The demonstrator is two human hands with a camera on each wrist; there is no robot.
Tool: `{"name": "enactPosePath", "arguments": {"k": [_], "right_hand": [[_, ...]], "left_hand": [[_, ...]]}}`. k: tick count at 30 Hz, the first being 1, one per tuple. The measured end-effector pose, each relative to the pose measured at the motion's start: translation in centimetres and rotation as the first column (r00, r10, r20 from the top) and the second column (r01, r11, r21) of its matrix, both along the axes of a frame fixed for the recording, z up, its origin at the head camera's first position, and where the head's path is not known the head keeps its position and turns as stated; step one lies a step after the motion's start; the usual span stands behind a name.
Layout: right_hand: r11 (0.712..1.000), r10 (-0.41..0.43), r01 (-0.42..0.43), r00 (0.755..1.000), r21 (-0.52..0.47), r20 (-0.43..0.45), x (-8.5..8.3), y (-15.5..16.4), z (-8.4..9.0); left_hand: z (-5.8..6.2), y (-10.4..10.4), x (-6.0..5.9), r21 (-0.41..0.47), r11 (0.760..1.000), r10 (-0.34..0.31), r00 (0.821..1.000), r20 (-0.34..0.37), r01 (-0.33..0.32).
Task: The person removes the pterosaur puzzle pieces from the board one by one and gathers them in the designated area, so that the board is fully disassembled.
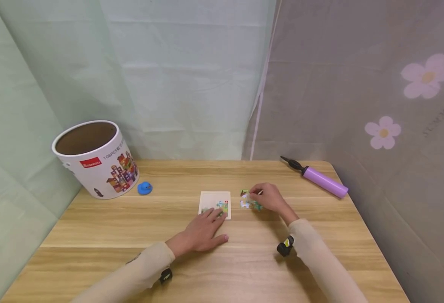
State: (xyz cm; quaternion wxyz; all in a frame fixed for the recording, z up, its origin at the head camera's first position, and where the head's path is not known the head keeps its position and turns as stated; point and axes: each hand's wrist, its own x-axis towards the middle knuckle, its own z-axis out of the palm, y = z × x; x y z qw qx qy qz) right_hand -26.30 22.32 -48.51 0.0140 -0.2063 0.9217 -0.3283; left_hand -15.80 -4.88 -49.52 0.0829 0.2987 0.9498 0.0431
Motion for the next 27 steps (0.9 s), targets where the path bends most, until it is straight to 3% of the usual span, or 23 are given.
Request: {"name": "enactPosePath", "arguments": {"k": [14, 22, 27], "right_hand": [[0.991, 0.123, -0.121, 0.992, -0.057, 0.032, -0.7, -3.9, -0.5], [0.979, 0.202, -0.201, 0.979, -0.045, 0.021, -1.0, -6.2, -1.0], [0.975, 0.221, -0.221, 0.975, -0.003, 0.028, -1.3, -7.3, -1.3]], "left_hand": [[1.0, 0.0, 1.1, -0.027, 0.999, 0.018, 0.999, 0.031, -0.017], [0.5, -0.2, 0.8, 0.012, 1.000, 0.001, 0.998, 0.067, -0.002], [0.3, -0.3, 0.6, 0.005, 1.000, -0.010, 0.999, 0.042, 0.010]]}}
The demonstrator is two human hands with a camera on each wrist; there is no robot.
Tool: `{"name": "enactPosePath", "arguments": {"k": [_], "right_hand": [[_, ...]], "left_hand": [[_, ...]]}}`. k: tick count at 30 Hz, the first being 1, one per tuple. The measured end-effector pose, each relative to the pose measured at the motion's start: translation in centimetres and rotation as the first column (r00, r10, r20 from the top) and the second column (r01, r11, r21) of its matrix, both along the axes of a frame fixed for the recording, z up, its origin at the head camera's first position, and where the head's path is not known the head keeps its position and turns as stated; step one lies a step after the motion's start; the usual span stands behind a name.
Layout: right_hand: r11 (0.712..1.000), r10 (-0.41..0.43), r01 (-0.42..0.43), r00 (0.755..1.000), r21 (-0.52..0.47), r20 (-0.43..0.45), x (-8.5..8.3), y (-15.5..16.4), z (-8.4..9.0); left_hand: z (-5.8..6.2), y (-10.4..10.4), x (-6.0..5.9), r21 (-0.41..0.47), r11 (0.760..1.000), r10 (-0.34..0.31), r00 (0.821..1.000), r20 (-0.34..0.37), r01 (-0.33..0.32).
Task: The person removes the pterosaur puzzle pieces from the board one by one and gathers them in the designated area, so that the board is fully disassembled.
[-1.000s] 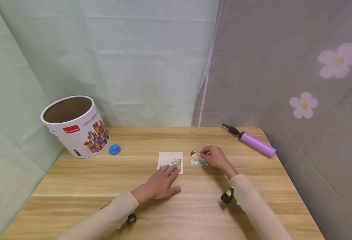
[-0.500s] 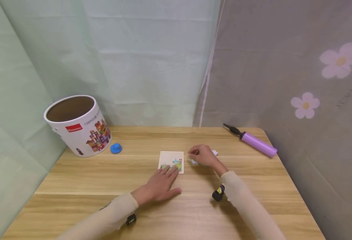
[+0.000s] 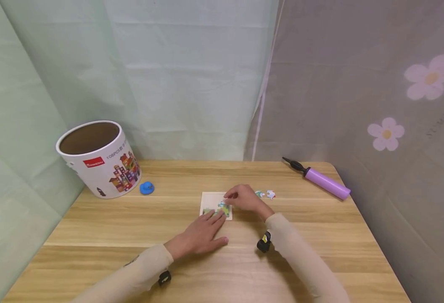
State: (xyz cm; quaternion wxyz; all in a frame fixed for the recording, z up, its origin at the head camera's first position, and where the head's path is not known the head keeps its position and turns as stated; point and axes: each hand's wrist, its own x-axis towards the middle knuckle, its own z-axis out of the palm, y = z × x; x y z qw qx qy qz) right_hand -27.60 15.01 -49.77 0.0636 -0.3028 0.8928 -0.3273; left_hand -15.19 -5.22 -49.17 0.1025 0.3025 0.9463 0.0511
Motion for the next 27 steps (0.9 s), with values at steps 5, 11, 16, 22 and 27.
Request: {"name": "enactPosePath", "arguments": {"k": [5, 11, 16, 22, 27], "right_hand": [[1.000, 0.000, 0.000, 1.000, 0.027, 0.009, -0.1, -0.6, 0.0], [0.999, 0.006, -0.006, 1.000, 0.050, -0.003, -0.3, -0.8, -0.1], [0.997, 0.047, -0.045, 0.999, 0.062, -0.019, -0.4, -0.8, -0.1], [0.996, 0.071, -0.069, 0.997, 0.060, -0.035, -0.3, -1.1, -0.3], [0.996, 0.064, -0.061, 0.997, 0.067, -0.042, -0.2, -1.2, -0.3]], "left_hand": [[-0.1, 0.0, -0.1, -0.004, 1.000, -0.006, 1.000, -0.006, 0.006], [0.2, 0.0, -0.1, 0.000, 1.000, -0.007, 1.000, -0.005, 0.007], [0.2, 0.0, 0.0, -0.006, 1.000, -0.006, 1.000, -0.008, 0.006], [0.3, 0.0, 0.0, -0.015, 1.000, -0.009, 1.000, -0.005, 0.009], [0.2, 0.0, 0.0, -0.016, 1.000, -0.007, 1.000, -0.002, 0.007]]}}
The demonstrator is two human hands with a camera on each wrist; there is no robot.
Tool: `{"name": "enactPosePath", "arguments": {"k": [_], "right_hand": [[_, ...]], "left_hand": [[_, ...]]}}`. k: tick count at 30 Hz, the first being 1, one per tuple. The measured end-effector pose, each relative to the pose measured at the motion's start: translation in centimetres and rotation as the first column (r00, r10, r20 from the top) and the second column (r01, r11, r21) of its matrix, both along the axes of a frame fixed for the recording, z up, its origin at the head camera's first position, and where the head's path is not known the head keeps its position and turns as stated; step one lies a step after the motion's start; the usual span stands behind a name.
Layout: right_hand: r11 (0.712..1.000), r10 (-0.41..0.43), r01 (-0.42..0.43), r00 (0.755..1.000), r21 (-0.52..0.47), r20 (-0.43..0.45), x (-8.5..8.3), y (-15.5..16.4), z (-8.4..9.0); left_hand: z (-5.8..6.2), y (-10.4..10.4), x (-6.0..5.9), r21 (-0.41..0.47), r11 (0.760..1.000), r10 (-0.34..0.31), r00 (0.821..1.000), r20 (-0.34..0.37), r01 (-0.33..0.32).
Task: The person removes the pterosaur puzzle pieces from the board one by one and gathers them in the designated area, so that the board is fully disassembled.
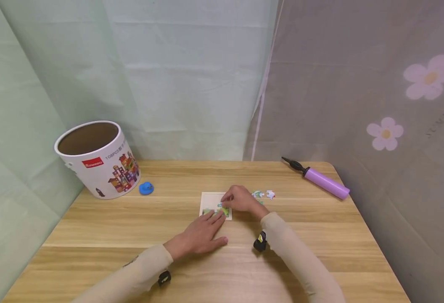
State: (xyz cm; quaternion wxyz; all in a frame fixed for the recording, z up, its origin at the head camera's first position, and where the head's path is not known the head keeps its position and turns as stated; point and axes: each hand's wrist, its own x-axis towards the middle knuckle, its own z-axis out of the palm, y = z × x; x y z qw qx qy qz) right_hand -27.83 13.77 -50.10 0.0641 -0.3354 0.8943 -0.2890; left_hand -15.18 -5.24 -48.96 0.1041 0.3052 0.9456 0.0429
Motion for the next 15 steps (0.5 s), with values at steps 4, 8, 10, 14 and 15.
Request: {"name": "enactPosePath", "arguments": {"k": [4, 8, 10, 14, 15], "right_hand": [[1.000, -0.001, 0.001, 1.000, 0.007, -0.005, -0.03, -0.01, -0.05], [1.000, -0.008, 0.008, 1.000, 0.014, -0.015, -0.13, -0.03, -0.27], [1.000, -0.016, 0.016, 1.000, 0.014, -0.013, -0.14, -0.10, -0.32], [1.000, -0.029, 0.029, 1.000, 0.004, 0.009, 0.00, -0.27, -0.26], [1.000, -0.031, 0.031, 0.999, 0.000, 0.018, 0.04, -0.31, -0.21]], "left_hand": [[-0.02, 0.01, -0.01, 0.002, 1.000, 0.000, 1.000, 0.000, 0.000], [0.01, 0.04, -0.01, 0.002, 1.000, 0.001, 1.000, 0.002, -0.001], [0.05, 0.06, 0.00, 0.001, 1.000, 0.001, 1.000, 0.000, -0.001], [0.02, 0.05, 0.00, -0.001, 1.000, 0.002, 1.000, -0.004, -0.002], [0.01, 0.05, -0.01, 0.000, 1.000, 0.002, 1.000, -0.005, -0.002]]}}
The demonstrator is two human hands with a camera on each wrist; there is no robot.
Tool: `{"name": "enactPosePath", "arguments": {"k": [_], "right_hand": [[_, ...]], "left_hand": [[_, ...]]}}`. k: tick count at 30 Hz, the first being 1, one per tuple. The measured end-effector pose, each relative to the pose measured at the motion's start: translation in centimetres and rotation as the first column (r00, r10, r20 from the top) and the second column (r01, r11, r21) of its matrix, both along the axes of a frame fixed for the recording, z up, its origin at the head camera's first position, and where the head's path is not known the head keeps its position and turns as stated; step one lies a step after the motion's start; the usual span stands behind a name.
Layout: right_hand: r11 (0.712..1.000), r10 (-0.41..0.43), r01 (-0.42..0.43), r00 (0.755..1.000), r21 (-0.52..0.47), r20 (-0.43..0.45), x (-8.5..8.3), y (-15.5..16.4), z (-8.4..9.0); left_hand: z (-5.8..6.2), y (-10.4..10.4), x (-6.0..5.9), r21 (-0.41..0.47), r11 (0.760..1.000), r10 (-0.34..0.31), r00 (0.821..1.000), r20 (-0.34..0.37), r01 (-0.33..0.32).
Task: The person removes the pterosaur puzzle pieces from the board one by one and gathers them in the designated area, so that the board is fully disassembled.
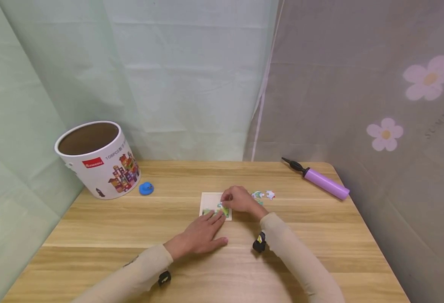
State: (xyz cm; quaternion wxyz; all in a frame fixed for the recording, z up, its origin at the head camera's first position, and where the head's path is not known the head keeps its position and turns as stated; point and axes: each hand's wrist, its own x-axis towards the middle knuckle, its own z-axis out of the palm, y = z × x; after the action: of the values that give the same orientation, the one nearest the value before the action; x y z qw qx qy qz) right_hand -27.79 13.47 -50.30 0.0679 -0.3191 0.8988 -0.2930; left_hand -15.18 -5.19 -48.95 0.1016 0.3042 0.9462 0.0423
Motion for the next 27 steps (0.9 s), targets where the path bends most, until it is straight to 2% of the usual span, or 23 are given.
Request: {"name": "enactPosePath", "arguments": {"k": [5, 12, 20, 27], "right_hand": [[1.000, 0.005, -0.004, 0.999, -0.027, 0.040, 0.2, 0.0, 0.4], [0.999, 0.001, 0.001, 0.999, -0.054, 0.034, 0.2, 0.3, 0.7], [0.992, -0.069, 0.075, 0.996, -0.104, 0.062, 0.3, 0.9, 0.5], [0.981, -0.129, 0.140, 0.988, -0.133, 0.089, 0.5, 2.7, 0.8]], "left_hand": [[-0.1, 0.0, 0.0, 0.004, 1.000, -0.001, 1.000, -0.001, 0.001], [0.0, 0.0, 0.0, -0.005, 1.000, -0.001, 1.000, -0.013, 0.001], [0.0, 0.0, 0.0, -0.014, 1.000, -0.005, 1.000, -0.007, 0.004], [0.0, 0.0, 0.0, -0.024, 1.000, -0.008, 1.000, -0.011, 0.008]]}}
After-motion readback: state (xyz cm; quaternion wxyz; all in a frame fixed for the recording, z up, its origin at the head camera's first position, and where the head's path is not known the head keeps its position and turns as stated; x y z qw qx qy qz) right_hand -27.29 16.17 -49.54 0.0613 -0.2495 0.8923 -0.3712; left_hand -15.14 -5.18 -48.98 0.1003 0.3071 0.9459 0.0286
